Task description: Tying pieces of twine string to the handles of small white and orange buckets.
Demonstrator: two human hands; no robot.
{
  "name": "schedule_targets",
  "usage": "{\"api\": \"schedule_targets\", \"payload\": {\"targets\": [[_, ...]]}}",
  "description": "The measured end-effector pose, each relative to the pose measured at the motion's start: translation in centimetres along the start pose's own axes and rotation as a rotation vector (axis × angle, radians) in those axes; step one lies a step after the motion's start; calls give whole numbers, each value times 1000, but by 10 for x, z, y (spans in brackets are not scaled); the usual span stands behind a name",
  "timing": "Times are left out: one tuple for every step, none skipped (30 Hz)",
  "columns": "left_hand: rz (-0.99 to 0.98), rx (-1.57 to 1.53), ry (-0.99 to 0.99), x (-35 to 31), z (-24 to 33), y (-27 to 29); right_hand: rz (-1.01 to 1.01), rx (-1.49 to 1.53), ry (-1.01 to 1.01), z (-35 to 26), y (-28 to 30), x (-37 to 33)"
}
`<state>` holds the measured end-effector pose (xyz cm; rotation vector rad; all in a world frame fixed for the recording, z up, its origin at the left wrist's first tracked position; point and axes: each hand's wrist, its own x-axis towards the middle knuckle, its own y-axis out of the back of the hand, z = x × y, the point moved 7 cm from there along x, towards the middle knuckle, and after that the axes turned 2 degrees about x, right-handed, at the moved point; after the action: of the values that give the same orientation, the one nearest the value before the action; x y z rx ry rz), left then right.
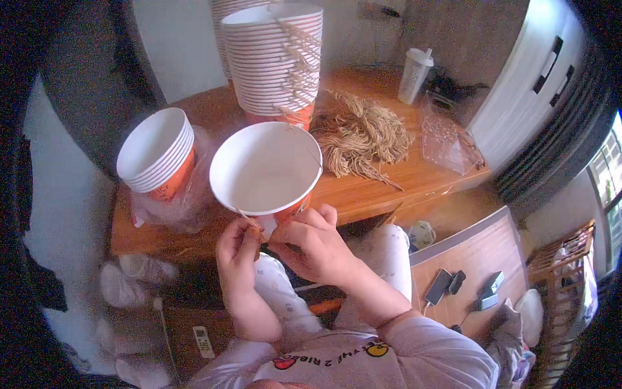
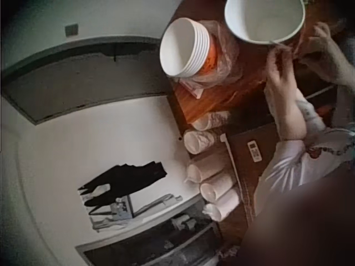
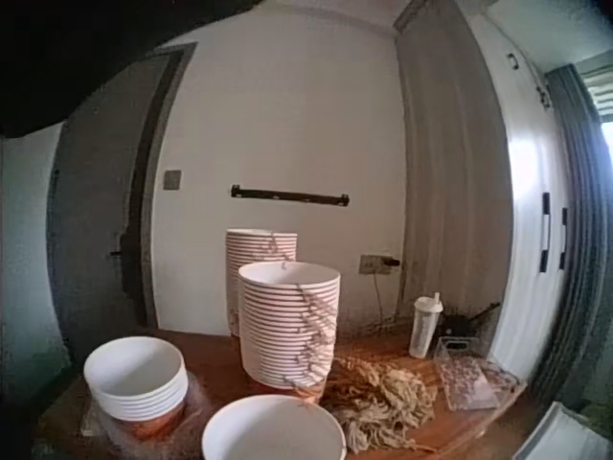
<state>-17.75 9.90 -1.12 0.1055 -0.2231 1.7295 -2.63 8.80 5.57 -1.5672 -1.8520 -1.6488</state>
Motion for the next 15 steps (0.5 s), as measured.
{"api": "schedule_targets", "payload": {"targets": [[38,35,47,-1,-5,3,-18,7,18,-1,2,1],[30,46,38,-1,-5,3,-2,8,17,-2,5,1],[61,-76,86,-2,-6,4,-10,29,35,-3,7,1],[90,-198,133,-2,-6,5,-16,49,52,-5,9,1],[84,-183,123,0,-1,6,3,54,55,-4,14,1],[63,-154,111,2,6,7,-10,79,94,-6,16,1],[43,-123,99,3,13,7,-21,105,135,-9,19,1],[38,-105,88,4,18,6,-1,111,138,-7,21,-2],[21,-68,92,5,21,5,10,131,127,-4,20,-4],[6,-29,96,5,23,3,21,153,117,-1,20,-6],[27,-44,51,6,23,5,24,130,106,2,22,-9],[31,-23,40,6,26,4,59,143,100,3,26,-11],[39,39,15,6,32,3,92,157,94,4,31,-13],[48,102,-10,6,36,4,65,148,71,7,32,-15],[38,155,30,7,35,5,79,166,74,7,34,-17]]}}
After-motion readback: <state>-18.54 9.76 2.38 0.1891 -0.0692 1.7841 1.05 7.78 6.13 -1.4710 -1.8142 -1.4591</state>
